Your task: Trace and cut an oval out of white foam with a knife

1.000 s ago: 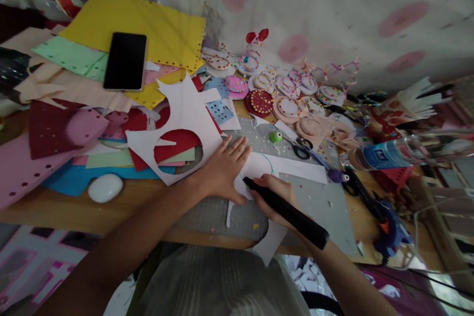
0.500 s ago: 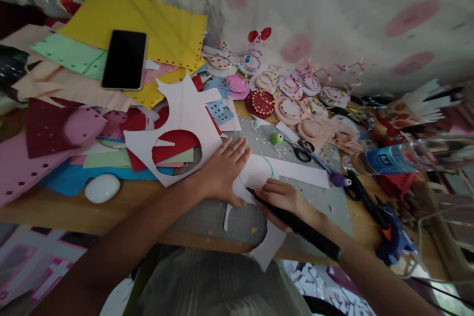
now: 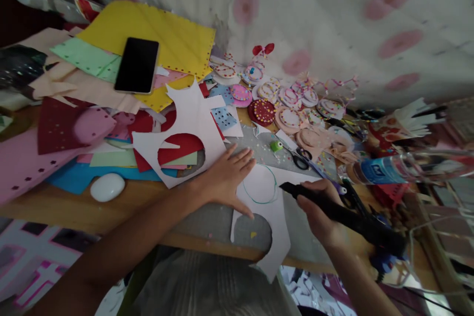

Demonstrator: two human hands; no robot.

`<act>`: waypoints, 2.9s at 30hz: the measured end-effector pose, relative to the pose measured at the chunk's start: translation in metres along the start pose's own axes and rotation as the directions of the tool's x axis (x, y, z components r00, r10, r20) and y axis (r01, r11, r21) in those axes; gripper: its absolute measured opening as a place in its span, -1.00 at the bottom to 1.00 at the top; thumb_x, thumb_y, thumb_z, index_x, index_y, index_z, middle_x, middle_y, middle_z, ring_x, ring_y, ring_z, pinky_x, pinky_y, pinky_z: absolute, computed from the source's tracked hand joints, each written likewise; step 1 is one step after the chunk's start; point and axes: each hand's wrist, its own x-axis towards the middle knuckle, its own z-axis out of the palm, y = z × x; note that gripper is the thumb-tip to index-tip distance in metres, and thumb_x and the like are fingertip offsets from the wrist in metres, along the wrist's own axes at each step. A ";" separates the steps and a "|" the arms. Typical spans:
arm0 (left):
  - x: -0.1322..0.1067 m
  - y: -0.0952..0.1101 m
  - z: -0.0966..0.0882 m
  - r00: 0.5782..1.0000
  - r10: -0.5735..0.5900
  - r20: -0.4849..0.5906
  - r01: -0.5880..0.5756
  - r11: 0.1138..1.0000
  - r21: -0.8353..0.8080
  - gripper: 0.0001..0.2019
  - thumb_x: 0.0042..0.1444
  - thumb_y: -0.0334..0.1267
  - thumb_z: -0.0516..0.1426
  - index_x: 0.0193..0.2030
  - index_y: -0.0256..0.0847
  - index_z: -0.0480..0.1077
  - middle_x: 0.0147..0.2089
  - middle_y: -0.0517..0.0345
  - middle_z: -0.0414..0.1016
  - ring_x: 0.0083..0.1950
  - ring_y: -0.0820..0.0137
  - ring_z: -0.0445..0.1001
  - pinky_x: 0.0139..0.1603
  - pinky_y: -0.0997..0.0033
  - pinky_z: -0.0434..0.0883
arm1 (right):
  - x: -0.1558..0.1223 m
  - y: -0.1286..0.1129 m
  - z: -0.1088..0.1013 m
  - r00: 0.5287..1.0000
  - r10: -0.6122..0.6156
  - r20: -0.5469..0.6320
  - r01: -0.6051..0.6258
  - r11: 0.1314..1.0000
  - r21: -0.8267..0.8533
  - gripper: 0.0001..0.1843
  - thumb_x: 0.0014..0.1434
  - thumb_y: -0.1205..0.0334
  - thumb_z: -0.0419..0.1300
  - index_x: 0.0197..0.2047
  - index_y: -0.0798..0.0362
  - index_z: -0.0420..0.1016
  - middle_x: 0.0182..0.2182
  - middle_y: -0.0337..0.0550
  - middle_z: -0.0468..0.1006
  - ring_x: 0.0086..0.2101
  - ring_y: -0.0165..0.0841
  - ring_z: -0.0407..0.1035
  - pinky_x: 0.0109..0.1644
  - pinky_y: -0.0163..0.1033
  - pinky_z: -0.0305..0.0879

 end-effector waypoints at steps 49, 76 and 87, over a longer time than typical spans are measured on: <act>0.001 -0.010 0.008 0.998 -0.038 -0.056 0.041 0.998 0.046 0.16 -0.14 0.54 0.01 0.41 -0.35 0.04 0.45 -0.45 -0.13 0.48 -0.11 -0.13 0.40 -0.17 -0.36 | -0.009 -0.003 0.050 0.752 -0.436 0.495 0.535 0.842 -0.071 -0.75 0.18 0.45 0.12 -0.09 -0.01 0.34 -0.47 -0.20 0.38 -0.47 -0.35 0.29 -0.45 -0.28 0.23; 0.002 0.008 0.013 0.996 0.045 -0.080 -0.042 0.998 0.036 0.11 -0.02 0.54 -0.15 0.39 -0.43 0.05 0.48 -0.20 -0.10 0.50 0.05 -0.19 0.43 -0.08 -0.43 | -0.037 -0.011 0.056 0.967 0.199 -0.162 -0.191 0.980 0.063 -0.78 0.10 0.13 0.29 -0.22 -0.01 0.39 -0.39 -0.27 0.47 -0.42 -0.39 0.36 -0.39 -0.32 0.28; 0.002 0.005 0.013 0.997 0.042 -0.069 -0.040 0.999 0.020 0.04 0.00 0.49 -0.06 0.43 -0.27 -0.01 0.48 -0.23 -0.12 0.49 -0.01 -0.15 0.42 -0.13 -0.34 | -0.047 -0.011 0.072 0.998 -0.003 -0.055 -0.009 0.978 -0.209 -0.86 0.10 0.19 0.27 -0.27 -0.04 0.39 -0.40 -0.23 0.54 -0.42 -0.27 0.44 -0.35 -0.18 0.38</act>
